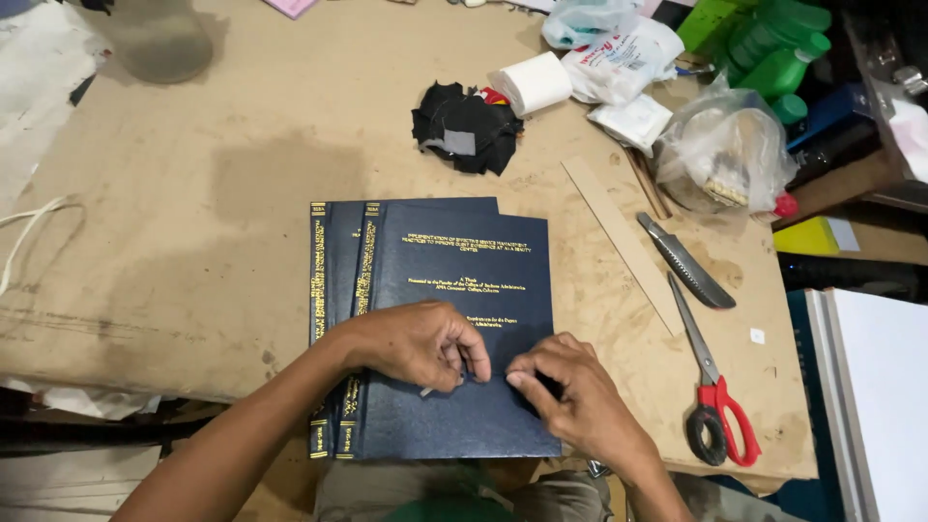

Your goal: Applying small adhesive labels to hardbound book covers and wiping them clean with a cloth.

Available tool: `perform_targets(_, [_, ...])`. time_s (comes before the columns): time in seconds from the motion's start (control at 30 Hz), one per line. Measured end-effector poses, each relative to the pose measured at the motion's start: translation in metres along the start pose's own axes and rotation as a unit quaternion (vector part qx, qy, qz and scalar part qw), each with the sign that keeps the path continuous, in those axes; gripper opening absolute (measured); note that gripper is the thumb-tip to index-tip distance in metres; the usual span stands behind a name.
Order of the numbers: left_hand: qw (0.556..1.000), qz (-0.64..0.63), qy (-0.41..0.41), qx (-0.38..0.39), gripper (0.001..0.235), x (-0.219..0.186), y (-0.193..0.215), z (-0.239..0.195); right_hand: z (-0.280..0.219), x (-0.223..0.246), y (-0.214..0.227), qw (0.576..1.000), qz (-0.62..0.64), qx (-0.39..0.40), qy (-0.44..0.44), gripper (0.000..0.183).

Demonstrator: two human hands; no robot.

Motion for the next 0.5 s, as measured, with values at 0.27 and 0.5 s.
perform_targets(0.27, [0.961,0.018,-0.131,-0.245,0.041,-0.017,0.071,0.04,-0.047,-0.046,0.026,0.958,0.055,-0.112,-0.257,0.02])
perform_targets(0.5, [0.898,0.008,-0.291,-0.331,0.041,-0.099,0.08,0.091,-0.064,-0.042,0.04,0.951,0.043,-0.11,-0.286,0.019])
Point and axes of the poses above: each hand's wrist, its own z-axis towards the middle knuckle, its own y-axis out of the back of the hand, x = y × z, the point moved 10 cm from there along z, towards the middle knuckle, and after that the axes turned 14 degrees about y, right-handed, at the moved point
